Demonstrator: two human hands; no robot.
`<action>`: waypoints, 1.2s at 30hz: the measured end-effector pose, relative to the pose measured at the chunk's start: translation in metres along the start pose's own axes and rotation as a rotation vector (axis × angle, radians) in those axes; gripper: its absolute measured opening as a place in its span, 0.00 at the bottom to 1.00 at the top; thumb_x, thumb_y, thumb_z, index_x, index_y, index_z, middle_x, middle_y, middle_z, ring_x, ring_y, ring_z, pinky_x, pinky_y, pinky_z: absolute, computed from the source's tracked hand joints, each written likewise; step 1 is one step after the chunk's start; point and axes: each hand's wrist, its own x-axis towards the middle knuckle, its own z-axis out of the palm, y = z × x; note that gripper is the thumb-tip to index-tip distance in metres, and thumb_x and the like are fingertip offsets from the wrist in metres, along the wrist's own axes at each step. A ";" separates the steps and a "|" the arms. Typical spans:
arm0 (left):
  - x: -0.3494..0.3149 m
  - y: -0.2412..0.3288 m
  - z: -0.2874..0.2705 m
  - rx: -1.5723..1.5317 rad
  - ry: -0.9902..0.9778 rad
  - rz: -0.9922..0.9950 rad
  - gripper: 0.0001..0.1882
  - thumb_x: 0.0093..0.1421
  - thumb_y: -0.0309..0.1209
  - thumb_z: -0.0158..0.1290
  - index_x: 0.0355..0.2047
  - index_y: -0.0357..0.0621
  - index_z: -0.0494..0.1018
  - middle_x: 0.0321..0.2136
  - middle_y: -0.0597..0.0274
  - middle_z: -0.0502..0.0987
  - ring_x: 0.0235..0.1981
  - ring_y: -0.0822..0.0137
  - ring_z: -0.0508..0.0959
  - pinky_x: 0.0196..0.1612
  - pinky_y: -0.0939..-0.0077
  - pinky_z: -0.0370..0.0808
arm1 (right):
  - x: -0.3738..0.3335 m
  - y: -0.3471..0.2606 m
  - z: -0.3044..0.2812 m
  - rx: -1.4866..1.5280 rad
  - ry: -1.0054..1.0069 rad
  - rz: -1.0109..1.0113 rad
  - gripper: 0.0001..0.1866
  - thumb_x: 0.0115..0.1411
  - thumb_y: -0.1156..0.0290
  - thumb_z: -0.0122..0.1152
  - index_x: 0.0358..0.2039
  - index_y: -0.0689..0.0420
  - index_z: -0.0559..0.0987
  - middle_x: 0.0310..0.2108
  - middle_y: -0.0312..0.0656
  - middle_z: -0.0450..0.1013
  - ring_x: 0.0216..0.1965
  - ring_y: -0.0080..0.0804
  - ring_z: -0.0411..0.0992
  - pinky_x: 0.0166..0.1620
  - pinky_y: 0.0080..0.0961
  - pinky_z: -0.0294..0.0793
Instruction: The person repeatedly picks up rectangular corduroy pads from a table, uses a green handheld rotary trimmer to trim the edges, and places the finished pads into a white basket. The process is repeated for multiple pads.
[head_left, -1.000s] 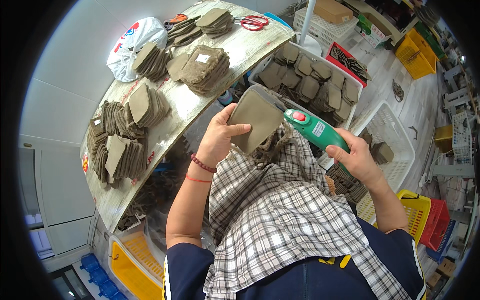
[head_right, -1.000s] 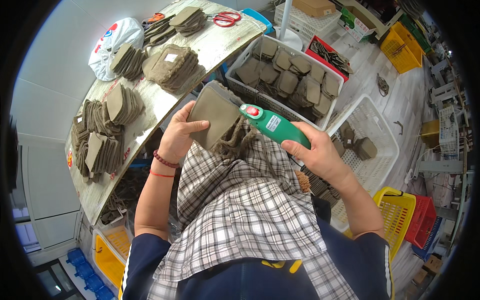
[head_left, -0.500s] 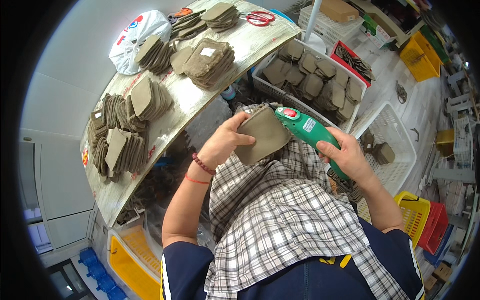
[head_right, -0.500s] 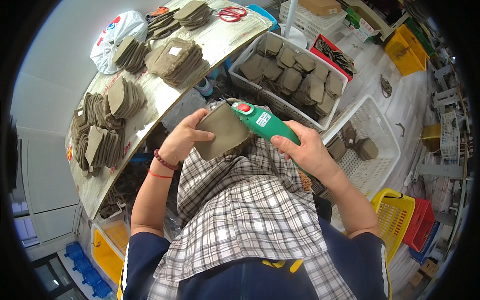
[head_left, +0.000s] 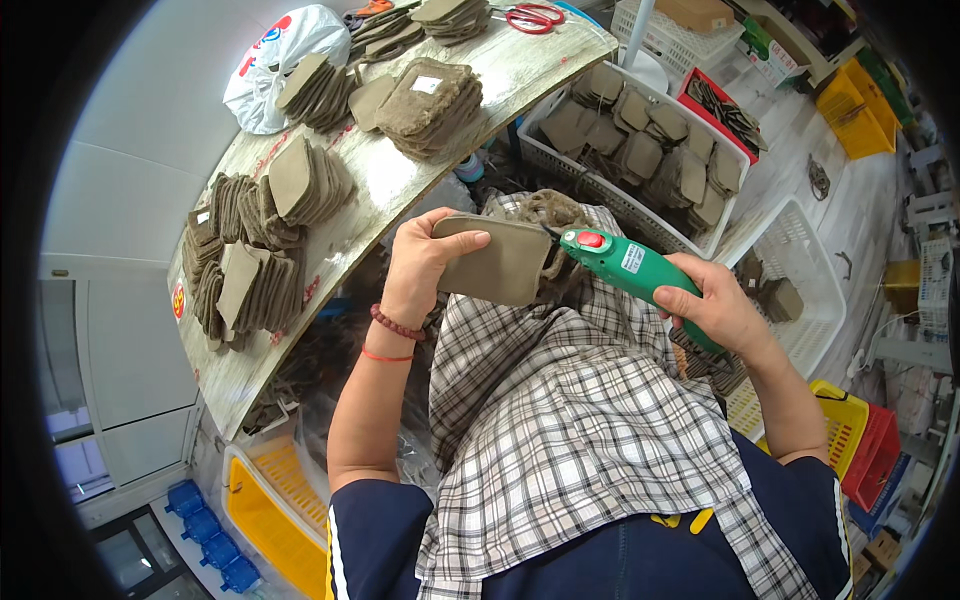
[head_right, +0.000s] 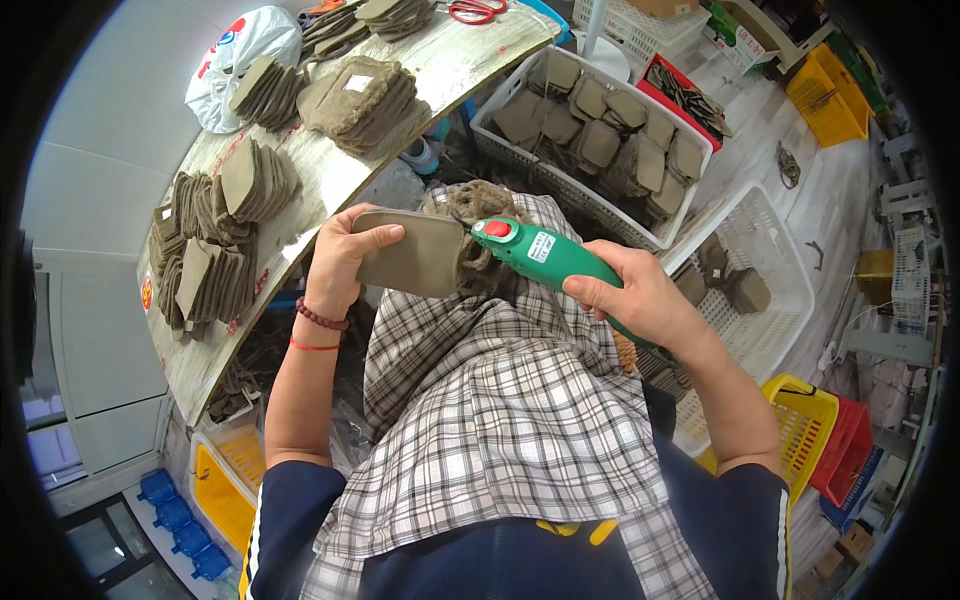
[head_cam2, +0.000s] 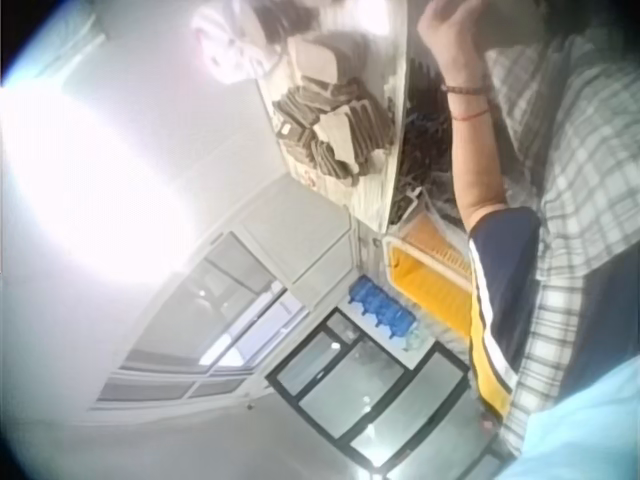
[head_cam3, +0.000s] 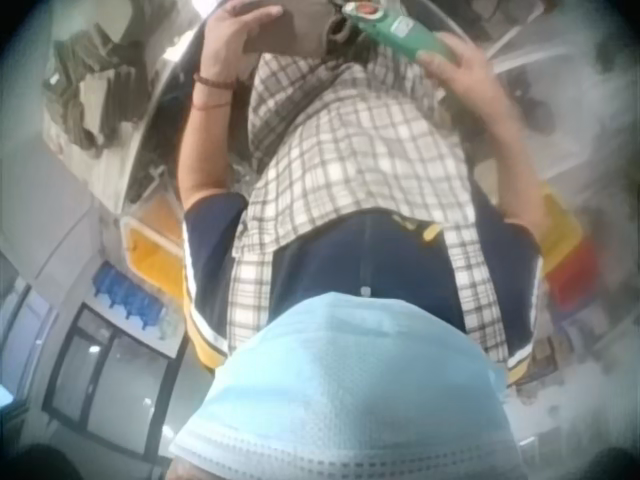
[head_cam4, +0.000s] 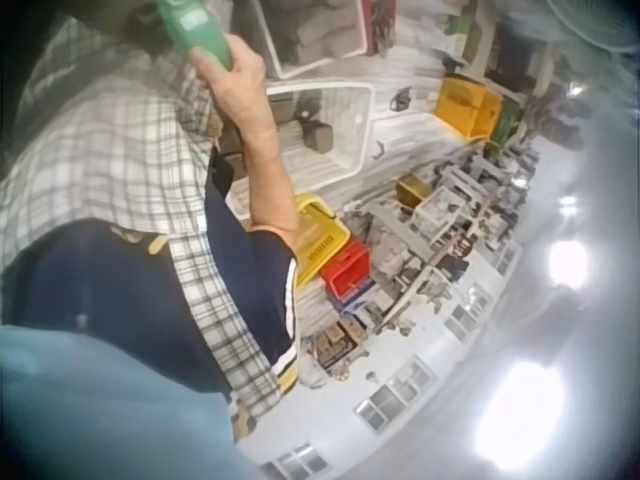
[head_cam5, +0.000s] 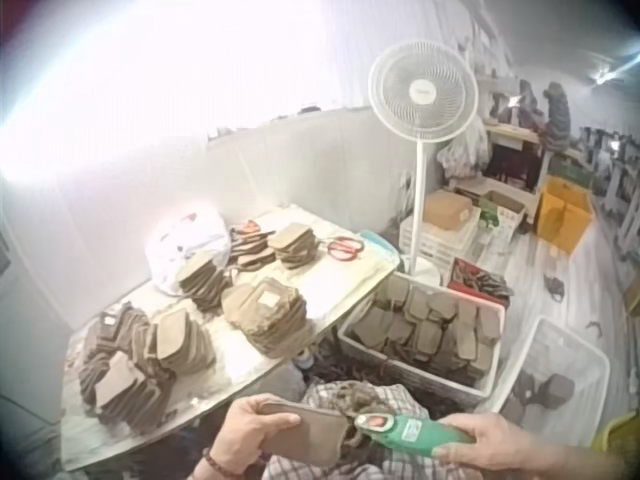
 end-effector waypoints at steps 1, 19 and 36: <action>0.000 -0.001 -0.002 0.035 -0.008 -0.005 0.08 0.50 0.21 0.62 0.32 0.36 0.76 0.27 0.61 0.80 0.25 0.73 0.79 0.31 0.80 0.76 | 0.000 -0.001 -0.001 -0.012 -0.011 0.000 0.19 0.59 0.60 0.62 0.43 0.63 0.75 0.24 0.34 0.71 0.23 0.18 0.67 0.28 0.18 0.70; -0.006 0.009 0.026 0.408 -0.293 -0.038 0.24 0.45 0.20 0.64 0.45 0.38 0.73 0.34 0.62 0.78 0.34 0.74 0.78 0.40 0.79 0.75 | 0.008 0.001 0.007 -0.071 -0.092 -0.078 0.23 0.58 0.59 0.64 0.47 0.63 0.74 0.27 0.34 0.70 0.26 0.17 0.66 0.30 0.18 0.68; -0.001 -0.002 -0.005 -0.013 -0.080 -0.037 0.07 0.52 0.21 0.61 0.32 0.38 0.74 0.28 0.61 0.80 0.26 0.74 0.79 0.32 0.81 0.76 | 0.004 0.013 -0.002 -0.219 0.042 -0.102 0.24 0.56 0.60 0.65 0.47 0.62 0.74 0.31 0.39 0.75 0.31 0.24 0.72 0.37 0.22 0.71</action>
